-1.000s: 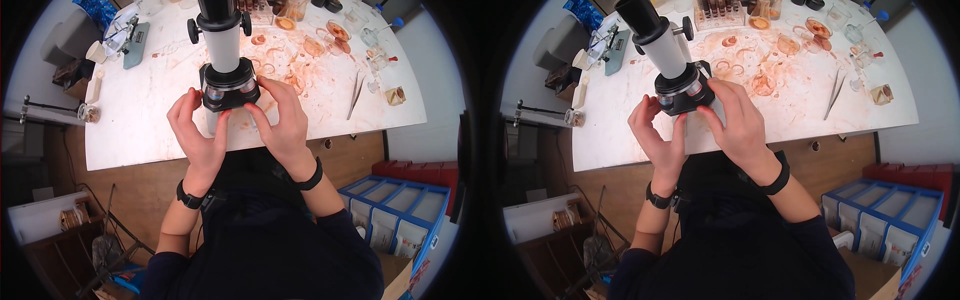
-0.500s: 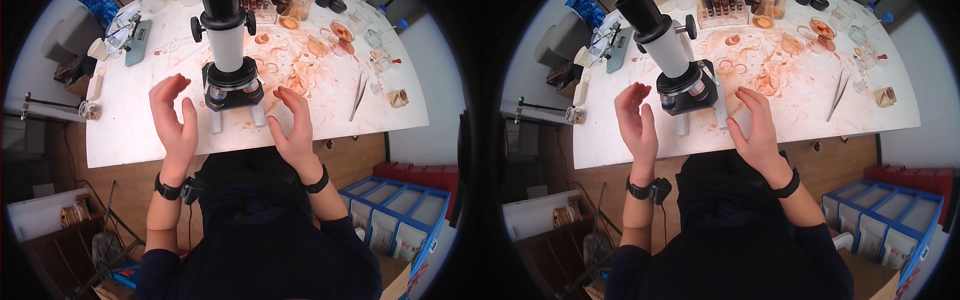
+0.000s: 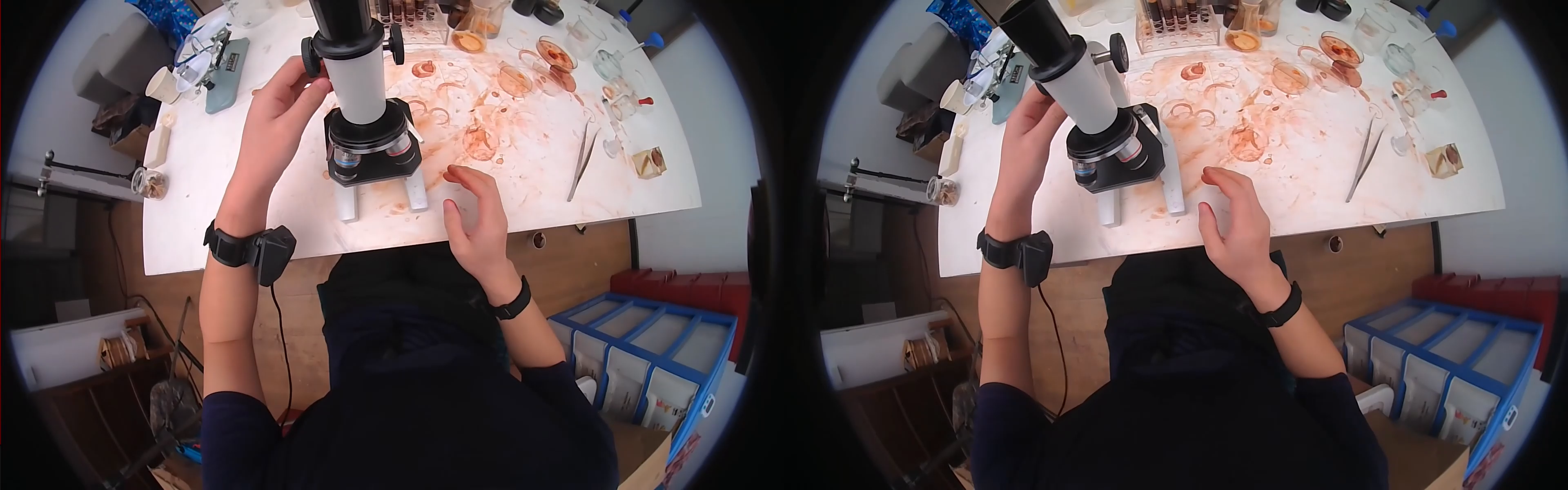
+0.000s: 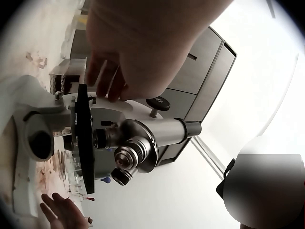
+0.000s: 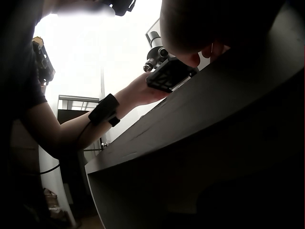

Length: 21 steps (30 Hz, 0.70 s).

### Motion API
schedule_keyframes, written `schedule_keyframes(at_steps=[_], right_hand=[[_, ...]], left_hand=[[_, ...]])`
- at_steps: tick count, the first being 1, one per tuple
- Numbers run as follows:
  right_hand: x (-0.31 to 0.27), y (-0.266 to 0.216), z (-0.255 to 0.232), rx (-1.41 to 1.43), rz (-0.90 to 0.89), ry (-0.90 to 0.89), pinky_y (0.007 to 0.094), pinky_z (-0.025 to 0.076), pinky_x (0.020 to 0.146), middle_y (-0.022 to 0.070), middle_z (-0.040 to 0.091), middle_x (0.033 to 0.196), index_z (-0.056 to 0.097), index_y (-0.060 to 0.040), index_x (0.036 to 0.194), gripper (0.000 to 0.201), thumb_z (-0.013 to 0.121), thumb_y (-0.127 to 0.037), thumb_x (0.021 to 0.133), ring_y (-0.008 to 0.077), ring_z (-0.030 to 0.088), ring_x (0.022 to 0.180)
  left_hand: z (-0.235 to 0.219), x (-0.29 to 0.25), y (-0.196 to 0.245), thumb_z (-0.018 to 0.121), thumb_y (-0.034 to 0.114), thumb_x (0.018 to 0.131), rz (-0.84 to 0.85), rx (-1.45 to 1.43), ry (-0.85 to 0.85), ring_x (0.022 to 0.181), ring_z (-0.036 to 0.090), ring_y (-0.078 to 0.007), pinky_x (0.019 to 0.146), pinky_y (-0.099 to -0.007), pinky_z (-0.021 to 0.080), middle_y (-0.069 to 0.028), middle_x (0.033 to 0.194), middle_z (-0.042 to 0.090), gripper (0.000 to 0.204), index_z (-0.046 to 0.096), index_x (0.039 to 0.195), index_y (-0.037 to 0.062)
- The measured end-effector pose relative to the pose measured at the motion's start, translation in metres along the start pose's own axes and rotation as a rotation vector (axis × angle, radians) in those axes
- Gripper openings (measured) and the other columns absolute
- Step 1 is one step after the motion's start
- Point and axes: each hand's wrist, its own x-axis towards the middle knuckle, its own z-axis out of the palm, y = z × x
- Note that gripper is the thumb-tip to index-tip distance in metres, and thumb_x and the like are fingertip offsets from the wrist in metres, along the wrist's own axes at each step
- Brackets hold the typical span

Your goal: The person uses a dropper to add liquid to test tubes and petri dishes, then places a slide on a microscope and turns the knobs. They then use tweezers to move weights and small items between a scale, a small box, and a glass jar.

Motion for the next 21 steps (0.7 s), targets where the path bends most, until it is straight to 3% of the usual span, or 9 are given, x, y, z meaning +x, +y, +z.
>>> schedule_keyframes(at_steps=[3, 6, 9, 15, 16, 19, 21], right_hand=[[0.0, 0.0, 0.001, 0.001, -0.003, 0.003, 0.0358, 0.053, 0.087, 0.0191, 0.065, 0.113, 0.055, 0.0019, 0.124, 0.042, 0.065, 0.004, 0.083, 0.0315, 0.067, 0.101], [-0.001, 0.0, 0.002, 0.015, 0.012, -0.006, 0.0349, 0.053, 0.086, 0.0178, 0.066, 0.111, 0.056, 0.0016, 0.122, 0.04, 0.065, 0.005, 0.083, 0.0303, 0.068, 0.1], [0.0, -0.001, 0.0, 0.04, 0.053, -0.016, 0.0342, 0.054, 0.085, 0.0168, 0.066, 0.11, 0.056, 0.0014, 0.121, 0.039, 0.064, 0.005, 0.083, 0.029, 0.068, 0.099], [-0.002, 0.0, 0.001, 0.067, 0.086, -0.026, 0.0332, 0.054, 0.084, 0.0162, 0.068, 0.106, 0.057, 0.0017, 0.12, 0.036, 0.063, 0.006, 0.085, 0.0275, 0.07, 0.097], [-0.002, 0.0, 0.001, 0.07, 0.087, -0.026, 0.033, 0.055, 0.084, 0.0161, 0.069, 0.106, 0.057, 0.0018, 0.119, 0.035, 0.063, 0.006, 0.085, 0.0274, 0.07, 0.096], [-0.003, 0.0, 0.002, 0.088, 0.096, -0.027, 0.0327, 0.055, 0.083, 0.0159, 0.069, 0.104, 0.058, 0.002, 0.119, 0.034, 0.062, 0.007, 0.085, 0.0269, 0.071, 0.095], [-0.003, -0.001, 0.001, 0.093, 0.099, -0.03, 0.0327, 0.055, 0.083, 0.0158, 0.07, 0.103, 0.058, 0.002, 0.119, 0.033, 0.062, 0.007, 0.086, 0.0265, 0.071, 0.094]], left_hand=[[0.007, 0.003, -0.004, 0.057, 0.013, 0.1, 0.03, -0.043, 0.049, 0.111, 0.059, -0.0122, 0.099, -0.0293, 0.044, -0.0053, 0.114, 0.067, 0.027, 0.061, 0.124, -0.0002], [0.002, 0.015, -0.011, 0.062, 0.013, 0.098, -0.085, -0.16, 0.026, 0.112, 0.058, -0.0113, 0.1, -0.0291, 0.044, -0.0046, 0.113, 0.068, 0.027, 0.063, 0.122, 0.0015], [-0.002, 0.023, -0.012, 0.066, 0.013, 0.095, -0.064, -0.194, -0.007, 0.109, 0.059, -0.0114, 0.097, -0.0289, 0.045, -0.0042, 0.111, 0.068, 0.029, 0.063, 0.122, 0.0025], [0.001, 0.035, -0.02, 0.069, 0.016, 0.092, -0.108, 0.025, -0.075, 0.09, 0.063, -0.0103, 0.082, -0.029, 0.051, -0.002, 0.1, 0.069, 0.024, 0.066, 0.111, 0.0013], [0.005, 0.038, -0.025, 0.068, 0.017, 0.091, -0.076, 0.049, -0.046, 0.084, 0.061, -0.0088, 0.077, -0.0289, 0.051, -0.0015, 0.091, 0.069, 0.02, 0.067, 0.102, 0.0008], [0.003, 0.044, -0.033, 0.07, 0.019, 0.094, -0.118, 0.204, -0.062, 0.095, 0.071, -0.0169, 0.083, -0.0324, 0.056, -0.0102, 0.104, 0.073, 0.027, 0.064, 0.115, 0.0034], [-0.001, 0.048, -0.043, 0.069, 0.017, 0.095, -0.05, 0.287, -0.053, 0.091, 0.072, -0.0184, 0.08, -0.032, 0.057, -0.0105, 0.101, 0.073, 0.024, 0.063, 0.113, 0.0027]])
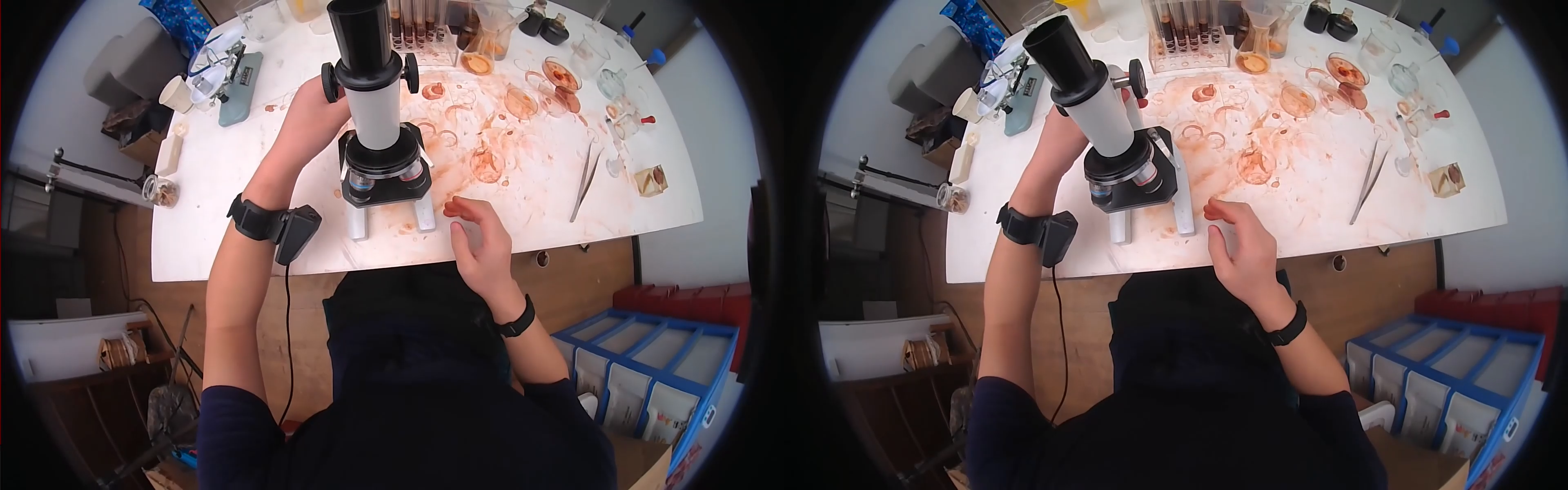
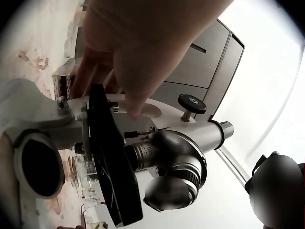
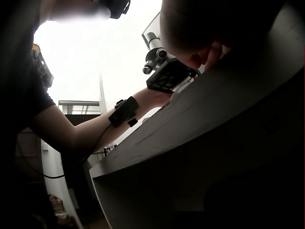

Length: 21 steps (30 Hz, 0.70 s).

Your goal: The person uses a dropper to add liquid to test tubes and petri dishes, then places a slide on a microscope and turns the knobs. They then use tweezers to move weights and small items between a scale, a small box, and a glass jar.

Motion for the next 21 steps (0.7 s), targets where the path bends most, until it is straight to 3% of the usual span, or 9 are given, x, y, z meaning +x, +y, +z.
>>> schedule_keyframes(at_steps=[2, 11, 15, 19, 21], right_hand=[[0.001, -0.001, -0.001, -0.007, -0.004, -0.003, 0.0329, 0.056, 0.083, 0.0156, 0.07, 0.103, 0.059, 0.002, 0.118, 0.033, 0.062, 0.007, 0.086, 0.0262, 0.071, 0.094], [0.0, 0.001, 0.001, 0.011, -0.008, 0.013, 0.0319, 0.057, 0.077, 0.0148, 0.07, 0.098, 0.061, 0.0018, 0.114, 0.028, 0.063, 0.006, 0.086, 0.0255, 0.072, 0.089], [0.0, 0.001, 0.0, 0.001, -0.017, 0.001, 0.0314, 0.057, 0.076, 0.0144, 0.071, 0.097, 0.061, 0.0018, 0.113, 0.027, 0.063, 0.006, 0.086, 0.0251, 0.072, 0.088], [0.0, 0.001, 0.0, -0.008, -0.031, 0.001, 0.0306, 0.057, 0.074, 0.0138, 0.071, 0.096, 0.062, 0.0017, 0.111, 0.026, 0.063, 0.006, 0.086, 0.0244, 0.072, 0.085], [0.0, 0.002, 0.0, -0.016, -0.043, 0.004, 0.0302, 0.057, 0.073, 0.0134, 0.071, 0.095, 0.062, 0.0016, 0.111, 0.025, 0.063, 0.006, 0.086, 0.0239, 0.073, 0.084]], left_hand=[[0.0, 0.002, -0.001, 0.067, 0.015, 0.095, 0.032, 0.126, 0.021, 0.092, 0.073, -0.0192, 0.079, -0.0321, 0.057, -0.0113, 0.101, 0.073, 0.021, 0.063, 0.112, 0.0019], [-0.014, 0.013, -0.014, 0.063, 0.01, 0.097, 0.11, 0.048, -0.017, 0.097, 0.072, -0.0218, 0.08, -0.035, 0.058, -0.0125, 0.104, 0.072, 0.019, 0.061, 0.114, 0.0005], [-0.031, 0.027, -0.009, 0.062, 0.015, 0.099, 0.075, -0.083, 0.039, 0.098, 0.071, -0.025, 0.083, -0.0382, 0.06, -0.0151, 0.109, 0.07, 0.026, 0.059, 0.119, -0.0009], [-0.053, 0.048, 0.0, 0.062, 0.017, 0.098, 0.044, -0.381, -0.01, 0.101, 0.07, -0.0264, 0.085, -0.0385, 0.06, -0.017, 0.112, 0.069, 0.034, 0.057, 0.124, -0.0045], [-0.07, 0.067, -0.011, 0.06, 0.019, 0.099, 0.074, -0.362, -0.032, 0.102, 0.07, -0.0263, 0.087, -0.0362, 0.059, -0.0173, 0.115, 0.068, 0.039, 0.055, 0.13, -0.0046]])
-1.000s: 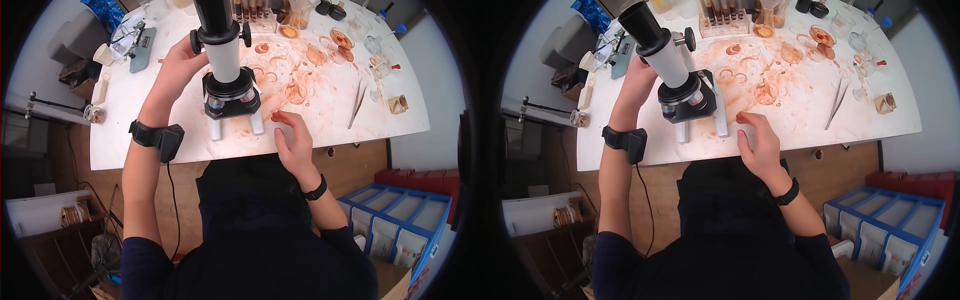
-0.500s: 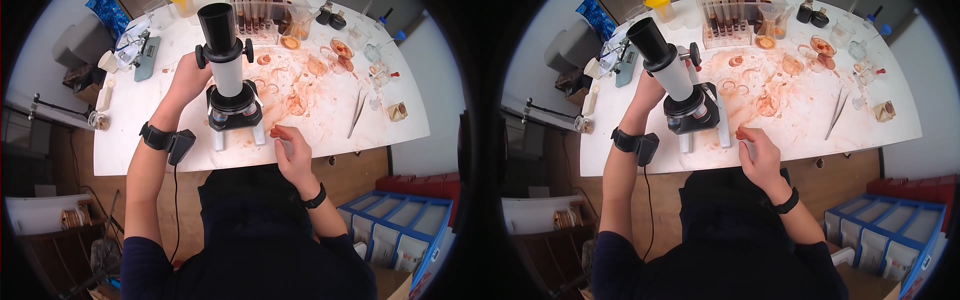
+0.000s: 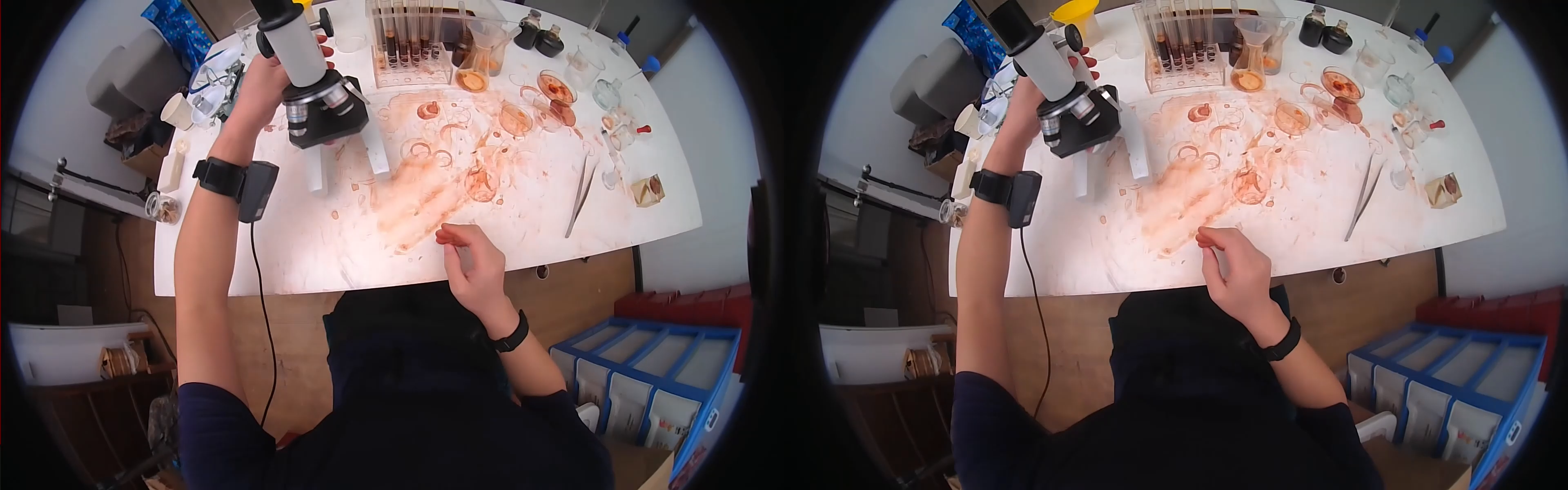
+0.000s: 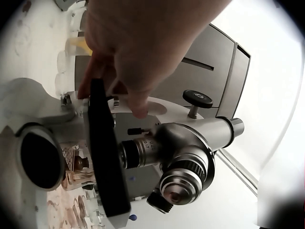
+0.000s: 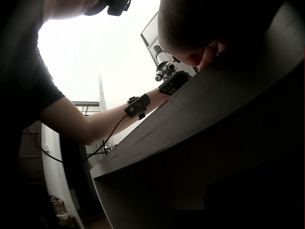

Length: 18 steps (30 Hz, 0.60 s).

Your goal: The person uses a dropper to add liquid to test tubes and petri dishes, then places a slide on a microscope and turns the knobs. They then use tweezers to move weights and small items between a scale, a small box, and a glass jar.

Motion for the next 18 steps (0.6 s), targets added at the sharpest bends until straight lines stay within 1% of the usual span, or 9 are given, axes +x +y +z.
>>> schedule_keyframes(at_steps=[2, 5, 6, 9, 10, 13, 16, 18], right_hand=[[0.0, 0.0, 0.001, -0.01, -0.009, 0.004, 0.0298, 0.057, 0.072, 0.013, 0.072, 0.095, 0.062, 0.0015, 0.11, 0.025, 0.063, 0.006, 0.085, 0.0236, 0.073, 0.083], [0.0, -0.002, 0.0, -0.001, 0.017, 0.015, 0.0296, 0.057, 0.072, 0.0126, 0.072, 0.093, 0.063, 0.0012, 0.108, 0.023, 0.064, 0.006, 0.085, 0.0235, 0.073, 0.083], [0.0, -0.003, 0.0, -0.005, 0.02, 0.02, 0.0296, 0.057, 0.071, 0.0126, 0.072, 0.093, 0.064, 0.001, 0.106, 0.022, 0.064, 0.006, 0.084, 0.0237, 0.073, 0.082], [0.002, -0.003, 0.001, -0.013, 0.012, 0.024, 0.03, 0.057, 0.07, 0.0126, 0.071, 0.091, 0.065, 0.0004, 0.102, 0.019, 0.064, 0.006, 0.084, 0.0244, 0.072, 0.08], [0.002, -0.003, 0.001, -0.016, 0.011, 0.024, 0.0301, 0.057, 0.069, 0.0125, 0.071, 0.091, 0.065, 0.0002, 0.101, 0.018, 0.065, 0.006, 0.084, 0.0247, 0.072, 0.079], [0.003, -0.002, 0.001, -0.039, -0.009, 0.027, 0.0306, 0.055, 0.066, 0.0121, 0.07, 0.089, 0.066, -0.001, 0.098, 0.017, 0.066, 0.006, 0.082, 0.0259, 0.071, 0.076], [0.004, -0.003, 0.0, -0.057, -0.016, 0.016, 0.0305, 0.055, 0.064, 0.0115, 0.07, 0.087, 0.066, -0.0019, 0.097, 0.017, 0.066, 0.006, 0.081, 0.0259, 0.07, 0.074], [0.004, -0.002, 0.0, -0.064, -0.024, 0.013, 0.0303, 0.054, 0.063, 0.0114, 0.07, 0.087, 0.066, -0.0019, 0.097, 0.018, 0.066, 0.006, 0.081, 0.0258, 0.07, 0.074]], left_hand=[[-0.018, 0.018, -0.006, 0.059, 0.024, 0.1, 0.026, 0.007, -0.012, 0.105, 0.069, -0.0257, 0.089, -0.0353, 0.058, -0.0178, 0.119, 0.066, 0.044, 0.054, 0.133, -0.0046], [-0.044, 0.049, -0.021, 0.059, 0.025, 0.1, 0.046, 0.099, -0.019, 0.106, 0.068, -0.0249, 0.091, -0.0356, 0.058, -0.0176, 0.12, 0.065, 0.045, 0.053, 0.133, -0.0044], [-0.051, 0.059, -0.027, 0.059, 0.025, 0.1, 0.039, 0.079, -0.032, 0.108, 0.067, -0.0244, 0.093, -0.0357, 0.057, -0.0173, 0.12, 0.066, 0.045, 0.052, 0.134, -0.0037], [-0.052, 0.074, -0.031, 0.051, 0.008, 0.099, -0.002, 0.008, -0.006, 0.106, 0.069, -0.0191, 0.097, -0.0318, 0.052, -0.01, 0.121, 0.069, 0.036, 0.057, 0.134, 0.0012], [-0.053, 0.079, -0.032, 0.05, 0.008, 0.099, -0.021, 0.03, -0.016, 0.108, 0.068, -0.0191, 0.099, -0.0317, 0.051, -0.0103, 0.122, 0.068, 0.036, 0.057, 0.134, 0.0011], [-0.052, 0.092, -0.037, 0.049, 0.008, 0.1, -0.052, 0.065, 0.035, 0.11, 0.067, -0.0192, 0.101, -0.0317, 0.05, -0.0103, 0.122, 0.069, 0.036, 0.057, 0.135, 0.0014], [-0.064, 0.114, -0.056, 0.047, 0.008, 0.101, 0.003, 0.037, -0.025, 0.112, 0.066, -0.0192, 0.101, -0.0316, 0.05, -0.0103, 0.122, 0.069, 0.036, 0.057, 0.136, 0.0022], [-0.069, 0.125, -0.066, 0.047, 0.007, 0.101, -0.032, 0.037, -0.016, 0.112, 0.066, -0.0195, 0.101, -0.0317, 0.05, -0.0103, 0.123, 0.068, 0.037, 0.056, 0.136, 0.0024]])
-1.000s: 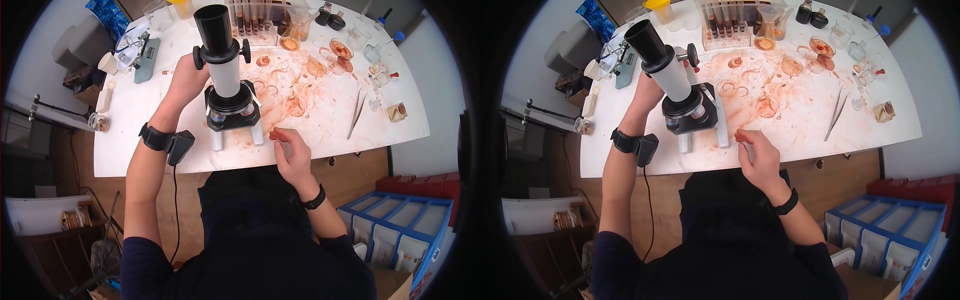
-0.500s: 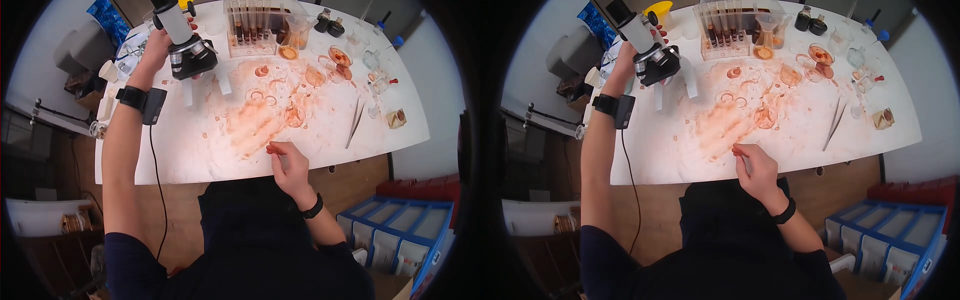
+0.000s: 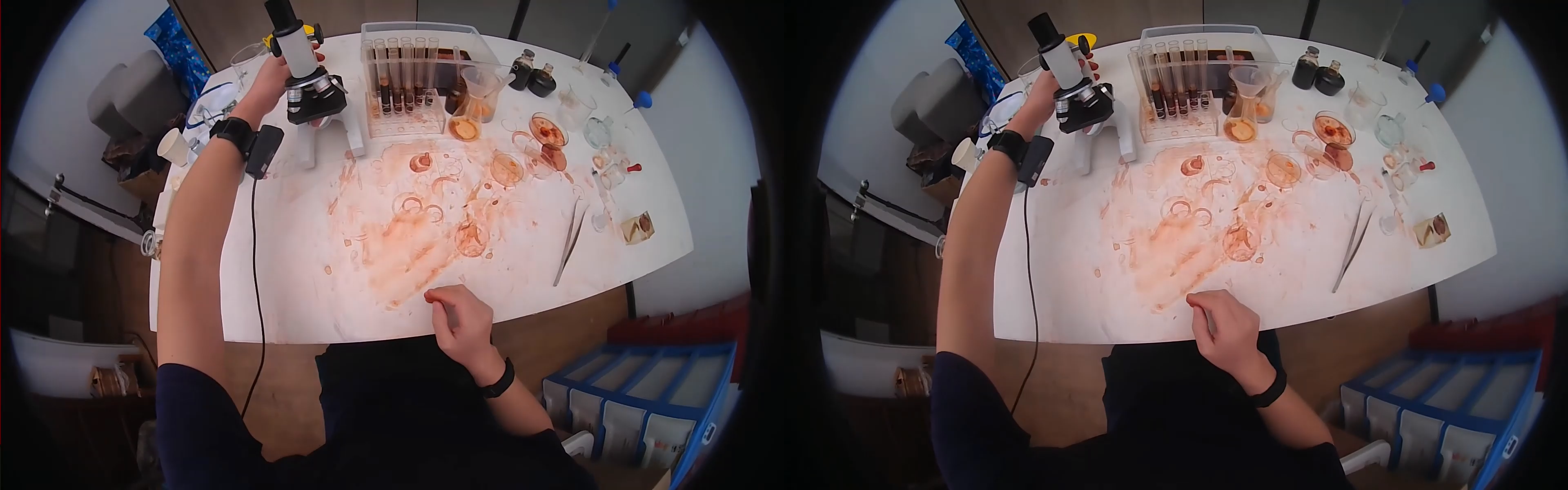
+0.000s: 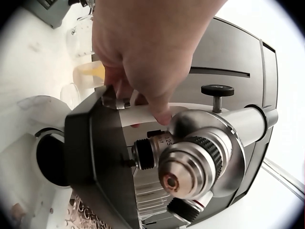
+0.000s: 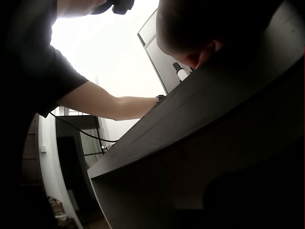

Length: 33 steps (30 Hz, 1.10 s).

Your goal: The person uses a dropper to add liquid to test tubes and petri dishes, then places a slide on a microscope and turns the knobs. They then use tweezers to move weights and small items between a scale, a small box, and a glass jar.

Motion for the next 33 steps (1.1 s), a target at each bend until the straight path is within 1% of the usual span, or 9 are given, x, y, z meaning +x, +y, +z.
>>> schedule_keyframes(at_steps=[2, 5, 8, 11, 17, 20, 23, 29, 33], right_hand=[[0.002, -0.001, -0.001, -0.012, -0.017, 0.006, 0.0304, 0.054, 0.062, 0.0116, 0.07, 0.086, 0.066, -0.0017, 0.096, 0.019, 0.066, 0.007, 0.08, 0.0258, 0.07, 0.072], [0.003, 0.0, 0.0, -0.001, -0.02, 0.015, 0.0306, 0.054, 0.061, 0.0119, 0.07, 0.086, 0.066, -0.0014, 0.096, 0.019, 0.066, 0.008, 0.079, 0.0259, 0.069, 0.071], [0.003, 0.0, 0.0, 0.003, -0.014, 0.01, 0.0308, 0.053, 0.061, 0.012, 0.07, 0.086, 0.066, -0.0017, 0.096, 0.02, 0.066, 0.008, 0.079, 0.0261, 0.069, 0.071], [0.003, 0.0, -0.002, -0.005, -0.021, 0.003, 0.031, 0.053, 0.06, 0.012, 0.069, 0.086, 0.067, -0.0017, 0.097, 0.02, 0.067, 0.007, 0.078, 0.0263, 0.069, 0.071], [0.004, -0.001, -0.002, -0.01, -0.027, -0.004, 0.0314, 0.053, 0.06, 0.0121, 0.069, 0.086, 0.067, -0.0015, 0.097, 0.021, 0.067, 0.007, 0.078, 0.0264, 0.068, 0.07], [0.005, 0.0, -0.002, -0.01, -0.03, -0.005, 0.0315, 0.053, 0.06, 0.0118, 0.069, 0.086, 0.067, -0.0016, 0.096, 0.021, 0.067, 0.007, 0.077, 0.0261, 0.068, 0.07], [0.004, 0.0, -0.001, -0.023, -0.021, -0.004, 0.0309, 0.052, 0.059, 0.0111, 0.07, 0.086, 0.067, -0.0017, 0.096, 0.021, 0.067, 0.006, 0.077, 0.0253, 0.068, 0.068], [0.004, 0.0, 0.001, -0.038, -0.03, 0.006, 0.0299, 0.052, 0.057, 0.0103, 0.07, 0.086, 0.068, -0.0019, 0.096, 0.021, 0.067, 0.006, 0.077, 0.0239, 0.067, 0.066], [0.005, 0.001, 0.001, -0.038, -0.038, 0.004, 0.0301, 0.051, 0.057, 0.0104, 0.07, 0.086, 0.068, -0.0017, 0.096, 0.021, 0.067, 0.006, 0.077, 0.0238, 0.067, 0.066]], left_hand=[[0.005, 0.006, 0.004, 0.046, 0.007, 0.102, -0.018, -0.018, -0.011, 0.112, 0.067, -0.0198, 0.101, -0.0327, 0.05, -0.0103, 0.123, 0.068, 0.037, 0.054, 0.137, 0.0022], [0.011, 0.01, 0.006, 0.049, 0.02, 0.103, 0.049, 0.053, -0.028, 0.111, 0.066, -0.0241, 0.097, -0.0368, 0.054, -0.0141, 0.122, 0.065, 0.034, 0.052, 0.132, 0.0014], [0.012, 0.014, 0.004, 0.05, 0.02, 0.103, 0.042, 0.055, -0.056, 0.112, 0.066, -0.024, 0.097, -0.0367, 0.055, -0.0141, 0.122, 0.065, 0.035, 0.052, 0.133, 0.0015], [0.011, 0.018, -0.004, 0.051, 0.023, 0.103, 0.008, -0.015, -0.054, 0.111, 0.066, -0.0238, 0.096, -0.037, 0.055, -0.0141, 0.122, 0.065, 0.037, 0.052, 0.133, 0.0017], [0.006, 0.025, -0.017, 0.054, 0.028, 0.102, -0.032, -0.037, -0.05, 0.111, 0.067, -0.0234, 0.096, -0.0367, 0.055, -0.0137, 0.121, 0.066, 0.042, 0.052, 0.134, 0.0023], [0.001, 0.027, -0.021, 0.054, 0.028, 0.102, 0.012, 0.069, -0.054, 0.11, 0.067, -0.0231, 0.097, -0.0363, 0.055, -0.0136, 0.12, 0.066, 0.042, 0.052, 0.135, 0.0025], [0.003, 0.024, -0.02, 0.053, 0.028, 0.102, -0.047, 0.094, -0.007, 0.11, 0.068, -0.023, 0.096, -0.0361, 0.055, -0.0136, 0.121, 0.066, 0.042, 0.052, 0.136, 0.0025], [0.004, 0.027, -0.014, 0.052, 0.026, 0.103, -0.079, 0.022, -0.06, 0.109, 0.068, -0.0228, 0.096, -0.0355, 0.055, -0.0133, 0.12, 0.066, 0.042, 0.052, 0.137, 0.0017], [0.003, 0.03, -0.017, 0.05, 0.024, 0.103, -0.018, 0.133, -0.051, 0.109, 0.068, -0.0233, 0.097, -0.0356, 0.055, -0.0129, 0.12, 0.066, 0.039, 0.052, 0.135, 0.0015]])
